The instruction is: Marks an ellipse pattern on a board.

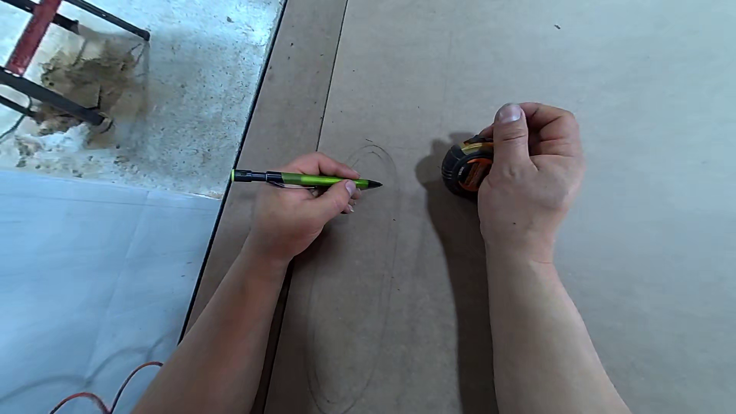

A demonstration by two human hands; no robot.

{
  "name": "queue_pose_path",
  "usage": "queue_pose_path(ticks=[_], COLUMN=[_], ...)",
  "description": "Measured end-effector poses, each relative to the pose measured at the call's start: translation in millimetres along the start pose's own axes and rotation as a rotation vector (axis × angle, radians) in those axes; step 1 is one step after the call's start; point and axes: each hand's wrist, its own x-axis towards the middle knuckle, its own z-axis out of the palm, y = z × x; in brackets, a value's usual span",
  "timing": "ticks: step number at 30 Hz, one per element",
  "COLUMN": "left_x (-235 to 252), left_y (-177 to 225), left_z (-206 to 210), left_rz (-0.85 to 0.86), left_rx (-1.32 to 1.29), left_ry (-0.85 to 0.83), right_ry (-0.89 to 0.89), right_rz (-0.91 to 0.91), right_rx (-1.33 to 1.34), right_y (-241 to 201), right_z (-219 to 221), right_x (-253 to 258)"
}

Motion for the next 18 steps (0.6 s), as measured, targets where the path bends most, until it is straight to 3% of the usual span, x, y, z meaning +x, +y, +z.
queue_pose_path(ticks=[18], left_x=[-1.6], left_y=[0.4], left_z=[-4.5], left_rz=[0.031], left_rx=[-0.074], left_ry=[-0.074], right_ry=[-0.012], right_rz=[-0.006], right_rx=[0.01], right_y=[1.7], right_z=[-0.4], right_x=[1.2])
